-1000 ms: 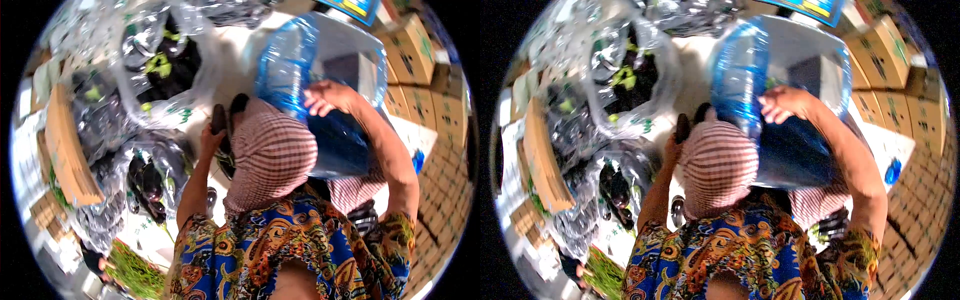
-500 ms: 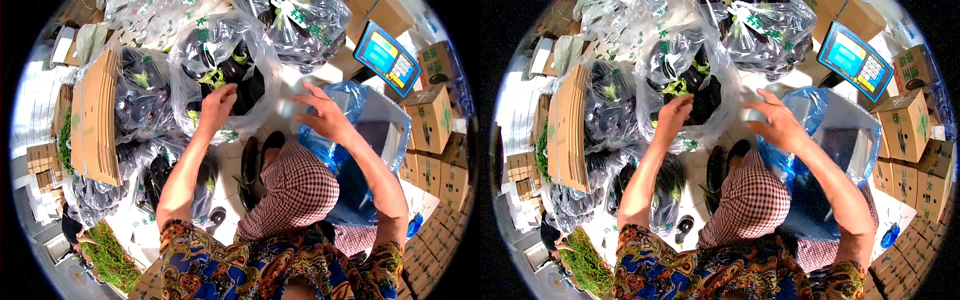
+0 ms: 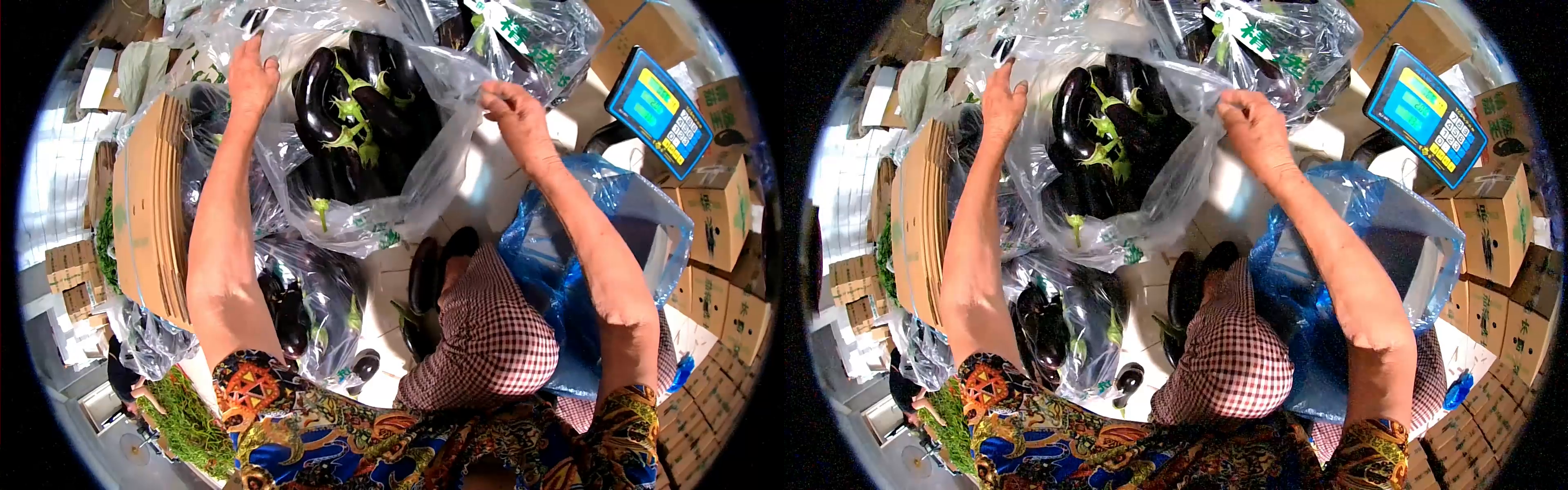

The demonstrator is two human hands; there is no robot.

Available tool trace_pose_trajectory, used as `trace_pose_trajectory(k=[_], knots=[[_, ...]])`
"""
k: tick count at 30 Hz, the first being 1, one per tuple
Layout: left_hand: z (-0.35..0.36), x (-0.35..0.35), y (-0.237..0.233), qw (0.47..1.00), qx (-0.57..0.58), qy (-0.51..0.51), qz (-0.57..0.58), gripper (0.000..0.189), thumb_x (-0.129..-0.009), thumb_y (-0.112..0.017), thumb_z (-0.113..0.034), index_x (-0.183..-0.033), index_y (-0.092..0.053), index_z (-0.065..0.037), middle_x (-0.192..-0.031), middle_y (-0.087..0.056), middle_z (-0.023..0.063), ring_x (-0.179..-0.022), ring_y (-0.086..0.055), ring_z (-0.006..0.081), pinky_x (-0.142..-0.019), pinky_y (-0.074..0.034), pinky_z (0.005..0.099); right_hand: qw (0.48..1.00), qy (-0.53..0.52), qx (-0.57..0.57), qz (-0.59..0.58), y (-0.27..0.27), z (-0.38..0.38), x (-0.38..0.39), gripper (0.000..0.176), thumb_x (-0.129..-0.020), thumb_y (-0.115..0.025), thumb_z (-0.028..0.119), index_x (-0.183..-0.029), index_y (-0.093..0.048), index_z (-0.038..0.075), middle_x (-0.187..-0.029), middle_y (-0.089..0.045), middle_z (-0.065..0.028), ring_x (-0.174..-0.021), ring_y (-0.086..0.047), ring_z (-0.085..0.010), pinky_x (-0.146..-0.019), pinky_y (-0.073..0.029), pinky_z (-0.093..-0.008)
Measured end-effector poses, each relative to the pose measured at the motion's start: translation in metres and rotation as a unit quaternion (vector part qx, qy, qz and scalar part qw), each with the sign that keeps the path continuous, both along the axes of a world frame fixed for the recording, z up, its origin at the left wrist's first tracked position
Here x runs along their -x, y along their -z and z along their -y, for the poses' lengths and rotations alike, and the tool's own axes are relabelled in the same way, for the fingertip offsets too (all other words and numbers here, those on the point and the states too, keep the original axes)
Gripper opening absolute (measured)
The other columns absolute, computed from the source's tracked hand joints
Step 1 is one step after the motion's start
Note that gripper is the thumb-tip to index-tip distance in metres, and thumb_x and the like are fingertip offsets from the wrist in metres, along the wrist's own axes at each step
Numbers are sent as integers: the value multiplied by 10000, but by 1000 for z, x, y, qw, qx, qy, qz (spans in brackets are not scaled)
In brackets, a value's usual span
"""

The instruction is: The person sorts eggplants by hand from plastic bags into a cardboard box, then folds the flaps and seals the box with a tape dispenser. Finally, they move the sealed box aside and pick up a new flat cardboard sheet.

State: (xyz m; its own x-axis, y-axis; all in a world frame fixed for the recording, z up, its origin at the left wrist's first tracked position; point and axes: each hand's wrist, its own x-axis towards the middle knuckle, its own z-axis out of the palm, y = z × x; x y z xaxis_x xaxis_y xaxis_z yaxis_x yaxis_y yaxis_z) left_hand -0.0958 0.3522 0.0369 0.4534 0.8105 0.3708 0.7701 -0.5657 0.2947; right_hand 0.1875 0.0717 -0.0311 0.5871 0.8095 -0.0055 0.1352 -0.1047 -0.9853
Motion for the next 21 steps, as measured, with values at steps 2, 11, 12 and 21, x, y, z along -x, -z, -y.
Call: trace_pose_trajectory(k=[2, 11, 12, 21], knots=[[-6, 0, 14, 995, 99, -21, 17, 610, -777, -685, -208, -1333, -484, -58, -1223, -598, 216, -1129, -573, 364, -977, -437, 435, 999, -8, 53, 5, -13, -1, -10, 294, -850, -667, 207, -1078, -677, 22, -937, -688, -108, -811, -638, -170, -781, -499, -300], [31, 4, 121, 960, 201, -196, -14, 640, -667, -801, -301, -1156, -550, 25, -1039, -642, 235, -980, -623, 357, -887, -485, 399, 981, -101, 124, 108, -9, 17, -16, 353, -842, -686, 240, -1137, -652, 50, -962, -689, -122, -806, -643, -179, -765, -504, -311], [30, 5, 119, 939, 259, -225, -12, 642, -659, -799, -295, -1150, -548, 33, -973, -664, 207, -915, -641, 340, -851, -499, 387, 982, -109, 113, 106, -11, 17, -15, 356, -845, -685, 238, -1149, -648, 58, -962, -689, -126, -800, -643, -180, -762, -505, -313], [126, 36, 54, 697, 581, -127, 400, 448, -762, -700, -145, -1128, -519, 39, -978, -615, 177, -769, -652, 282, -664, -580, 373, 978, -166, 118, 49, -11, 21, -9, 346, -858, -681, 217, -1161, -630, 57, -874, -682, -93, -775, -644, -155, -738, -510, -304]])
